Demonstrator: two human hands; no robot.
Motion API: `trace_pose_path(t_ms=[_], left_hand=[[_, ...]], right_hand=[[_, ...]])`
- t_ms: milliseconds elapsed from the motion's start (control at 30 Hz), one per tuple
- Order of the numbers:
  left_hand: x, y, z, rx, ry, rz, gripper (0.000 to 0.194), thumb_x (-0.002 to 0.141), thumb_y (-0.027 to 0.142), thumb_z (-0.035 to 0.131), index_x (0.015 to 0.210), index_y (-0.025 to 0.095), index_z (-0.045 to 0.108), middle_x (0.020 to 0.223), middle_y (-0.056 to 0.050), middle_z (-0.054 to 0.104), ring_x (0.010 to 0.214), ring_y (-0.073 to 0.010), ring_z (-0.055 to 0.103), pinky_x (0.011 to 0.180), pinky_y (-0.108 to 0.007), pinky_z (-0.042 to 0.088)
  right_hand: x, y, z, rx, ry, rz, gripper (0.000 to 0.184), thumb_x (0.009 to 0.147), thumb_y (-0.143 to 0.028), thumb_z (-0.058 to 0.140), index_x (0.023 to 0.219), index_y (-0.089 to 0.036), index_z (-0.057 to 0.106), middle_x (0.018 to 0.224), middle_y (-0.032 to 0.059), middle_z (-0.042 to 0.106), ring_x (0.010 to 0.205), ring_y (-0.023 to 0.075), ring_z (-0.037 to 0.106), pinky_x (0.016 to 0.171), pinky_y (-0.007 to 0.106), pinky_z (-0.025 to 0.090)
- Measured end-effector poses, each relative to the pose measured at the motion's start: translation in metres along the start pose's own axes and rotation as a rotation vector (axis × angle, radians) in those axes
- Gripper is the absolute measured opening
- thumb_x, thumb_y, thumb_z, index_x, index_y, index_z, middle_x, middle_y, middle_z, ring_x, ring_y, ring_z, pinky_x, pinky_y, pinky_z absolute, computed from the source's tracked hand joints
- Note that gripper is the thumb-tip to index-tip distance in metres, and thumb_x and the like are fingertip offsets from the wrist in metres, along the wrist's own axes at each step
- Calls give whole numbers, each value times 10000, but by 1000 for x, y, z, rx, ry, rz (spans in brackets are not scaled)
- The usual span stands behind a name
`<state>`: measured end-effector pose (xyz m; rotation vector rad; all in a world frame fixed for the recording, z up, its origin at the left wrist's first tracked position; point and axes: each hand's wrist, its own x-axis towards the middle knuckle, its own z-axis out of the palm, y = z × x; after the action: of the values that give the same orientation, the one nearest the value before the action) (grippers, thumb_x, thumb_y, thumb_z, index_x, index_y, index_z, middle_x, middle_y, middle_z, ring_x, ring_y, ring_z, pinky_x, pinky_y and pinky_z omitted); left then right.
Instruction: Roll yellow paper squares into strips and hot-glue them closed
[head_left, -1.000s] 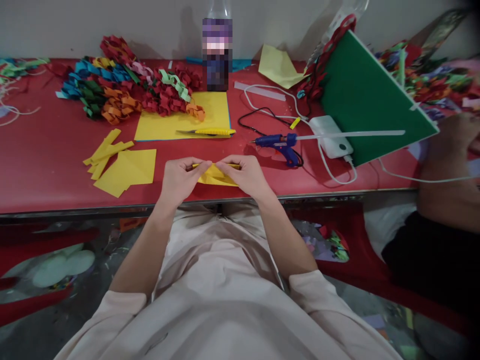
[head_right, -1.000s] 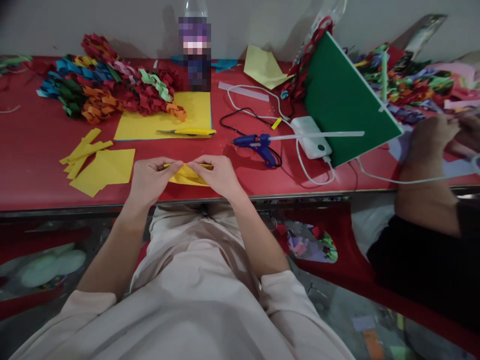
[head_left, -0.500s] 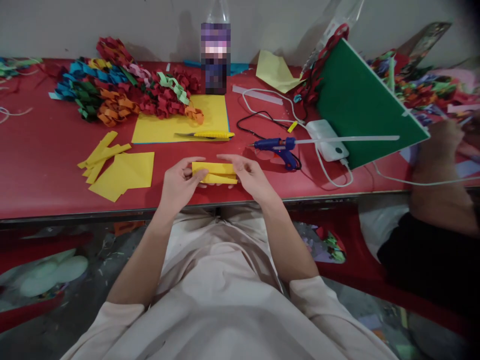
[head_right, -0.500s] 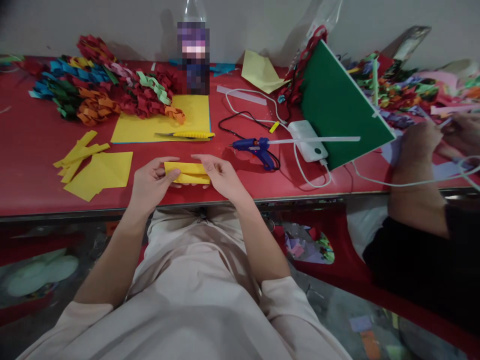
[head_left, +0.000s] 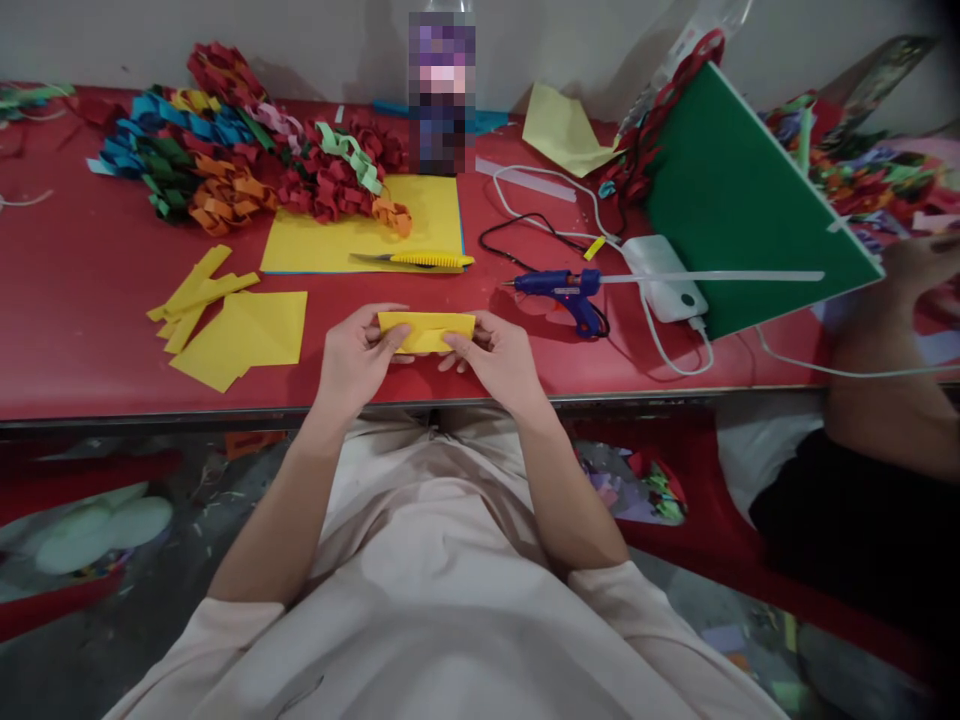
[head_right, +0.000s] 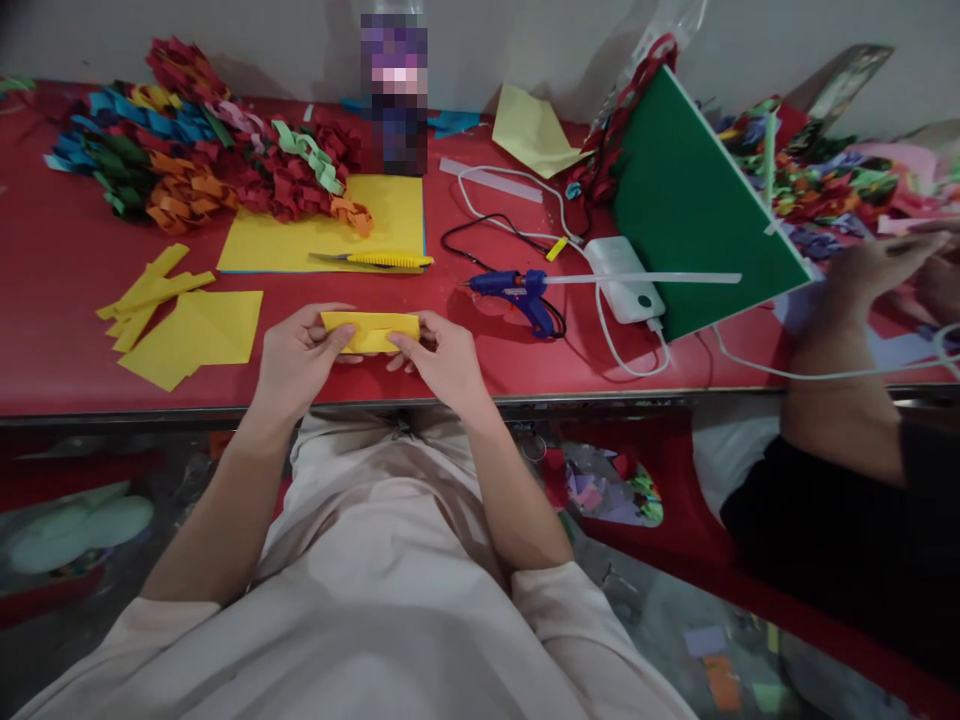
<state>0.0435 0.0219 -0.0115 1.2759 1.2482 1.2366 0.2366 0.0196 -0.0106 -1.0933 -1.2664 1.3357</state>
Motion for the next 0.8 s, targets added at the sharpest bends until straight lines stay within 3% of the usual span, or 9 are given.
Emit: trace_pose_path(t_ms=[133,500,600,700,800], left_hand=[[-1,1,2,-30,38,-39,430,762,465,832,1011,142,698,874,-36,753,753,-176,750,672,-286,678],[-3,5,0,-32,37,-27,410,776,453,821,1031,140,752,901,-40,765,825,-174,740,726,-295,682],[-5,5,-6,-23,-25,9,336,808,420,803,1015,155,789,955,-53,781,857,-173,743,782,-292,670],[-7,6,-12,-14,-122,23,314,790,374,834,1028,171,808,1062,-88,793,971,-207,747,895,-306,637],[-8,8,-13,4,-150,7,356,778,422,849,1022,166,811,1132,-120,783,1040,-241,740,923,-322,624]], right_hand=[[2,0,-1,10,-17,3,390,841,-530,744,971,-174,653,842,32,754,636,145,748,522,195,533],[2,1,-6,59,-77,44,379,795,-401,791,1098,-187,712,989,42,780,782,169,779,667,241,628],[0,-1,-8,52,-103,20,362,840,-366,735,1164,-205,730,988,38,781,785,163,781,664,234,620],[-3,-4,-12,9,-124,-28,267,875,-305,644,1071,-176,773,945,53,784,799,159,774,732,265,626],[-6,-8,-15,5,-172,-59,278,869,-241,584,1056,-180,781,1040,60,785,879,166,771,818,298,623]])
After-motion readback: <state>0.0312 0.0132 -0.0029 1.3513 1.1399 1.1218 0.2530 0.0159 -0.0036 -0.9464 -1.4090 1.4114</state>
